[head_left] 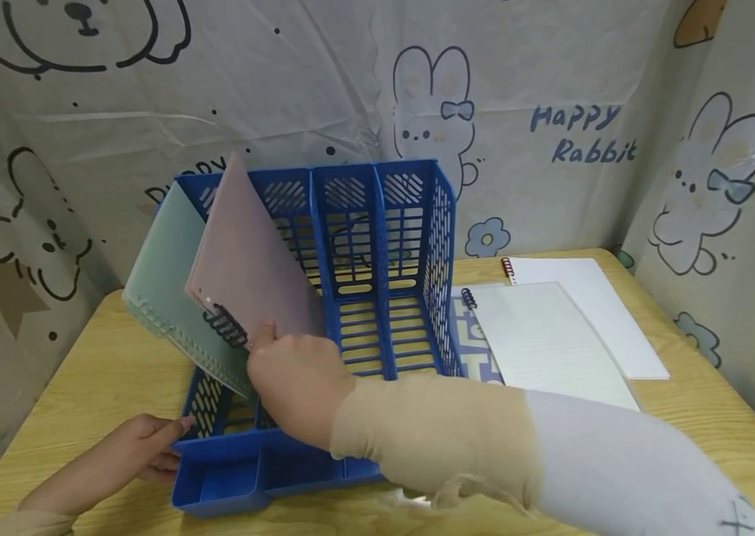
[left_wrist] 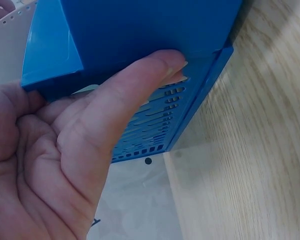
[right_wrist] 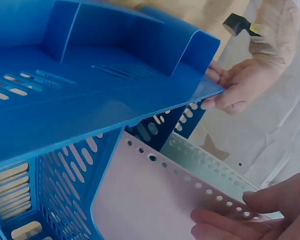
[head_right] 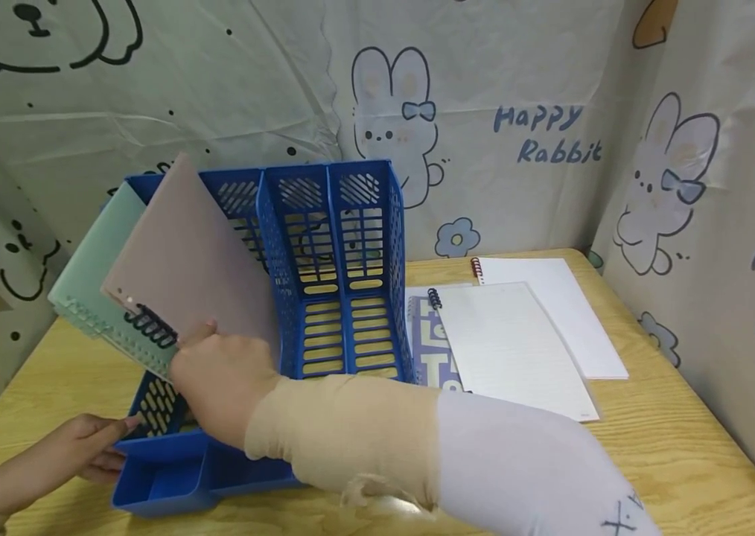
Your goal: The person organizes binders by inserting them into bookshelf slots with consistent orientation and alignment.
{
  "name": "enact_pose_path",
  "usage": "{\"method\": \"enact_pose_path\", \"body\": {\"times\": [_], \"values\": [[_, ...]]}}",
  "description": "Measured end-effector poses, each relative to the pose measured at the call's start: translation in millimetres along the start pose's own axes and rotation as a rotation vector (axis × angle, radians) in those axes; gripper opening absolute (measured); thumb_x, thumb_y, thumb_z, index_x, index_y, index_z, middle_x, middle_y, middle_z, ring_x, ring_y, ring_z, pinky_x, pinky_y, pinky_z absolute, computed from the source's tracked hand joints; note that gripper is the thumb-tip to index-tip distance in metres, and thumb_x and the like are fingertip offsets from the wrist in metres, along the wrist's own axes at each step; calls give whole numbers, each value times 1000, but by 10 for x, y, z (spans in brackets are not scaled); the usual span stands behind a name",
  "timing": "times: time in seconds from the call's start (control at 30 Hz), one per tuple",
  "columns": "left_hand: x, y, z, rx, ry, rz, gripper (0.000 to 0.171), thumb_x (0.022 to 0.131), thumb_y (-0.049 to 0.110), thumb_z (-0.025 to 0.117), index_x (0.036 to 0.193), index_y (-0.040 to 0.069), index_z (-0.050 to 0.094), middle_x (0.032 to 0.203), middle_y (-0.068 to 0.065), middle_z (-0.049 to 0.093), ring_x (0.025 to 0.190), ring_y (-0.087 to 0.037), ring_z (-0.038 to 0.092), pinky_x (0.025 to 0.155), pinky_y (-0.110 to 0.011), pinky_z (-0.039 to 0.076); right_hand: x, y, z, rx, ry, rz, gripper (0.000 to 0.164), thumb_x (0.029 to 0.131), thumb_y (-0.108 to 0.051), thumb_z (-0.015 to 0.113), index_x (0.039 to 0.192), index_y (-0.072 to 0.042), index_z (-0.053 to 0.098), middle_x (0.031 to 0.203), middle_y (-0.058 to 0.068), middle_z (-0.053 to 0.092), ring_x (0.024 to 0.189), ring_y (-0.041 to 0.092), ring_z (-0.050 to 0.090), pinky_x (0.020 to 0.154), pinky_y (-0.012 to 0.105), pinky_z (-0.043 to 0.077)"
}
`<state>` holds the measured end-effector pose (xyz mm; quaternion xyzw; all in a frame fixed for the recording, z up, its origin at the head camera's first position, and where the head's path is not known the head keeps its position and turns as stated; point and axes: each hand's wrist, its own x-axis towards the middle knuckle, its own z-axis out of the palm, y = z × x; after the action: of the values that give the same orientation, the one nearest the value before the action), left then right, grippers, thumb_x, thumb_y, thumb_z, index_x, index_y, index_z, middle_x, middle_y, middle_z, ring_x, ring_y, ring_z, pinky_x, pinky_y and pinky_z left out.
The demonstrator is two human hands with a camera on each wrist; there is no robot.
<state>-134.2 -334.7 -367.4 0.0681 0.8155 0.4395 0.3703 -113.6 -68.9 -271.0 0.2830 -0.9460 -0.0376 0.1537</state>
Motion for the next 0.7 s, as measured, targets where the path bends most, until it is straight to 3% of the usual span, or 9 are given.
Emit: {"method": "enact_pose_path", "body": {"times": [0.2, 0.37, 0.5, 0.7], "values": [[14, 3, 20, 22, 34, -6, 67, 105, 34, 26, 122, -30, 40, 118, -45, 49, 97, -44, 64, 77, -46, 57, -173, 102, -6, 142, 5, 14, 41, 96, -34, 54, 116, 1, 61, 63, 2, 67, 49, 12, 62, 37, 24, 47], [9, -14, 13, -17, -12, 6, 68, 105, 35, 27, 122, -30, 39, 121, -46, 45, 100, -44, 63, 79, -45, 57, -334, 101, 22, 169, 16, 20, 41, 94, -37, 57, 114, -2, 63, 62, -1, 66, 51, 12, 63, 36, 25, 45], [-2, -15, -16, -25, -42, 18, 68, 106, 34, 26, 124, -31, 35, 125, -48, 40, 101, -45, 62, 81, -44, 57, -457, 49, 50, 248, -23, 2, 40, 93, -38, 59, 114, -5, 62, 69, -1, 68, 55, 12, 65, 37, 24, 45], [8, 4, -6, -17, -35, 25, 69, 106, 33, 24, 124, -34, 31, 121, -47, 45, 100, -44, 63, 80, -45, 57, -598, 72, 50, 333, -60, -53, 45, 93, -40, 58, 121, -5, 61, 87, 0, 73, 59, 10, 66, 43, 21, 50]]}}
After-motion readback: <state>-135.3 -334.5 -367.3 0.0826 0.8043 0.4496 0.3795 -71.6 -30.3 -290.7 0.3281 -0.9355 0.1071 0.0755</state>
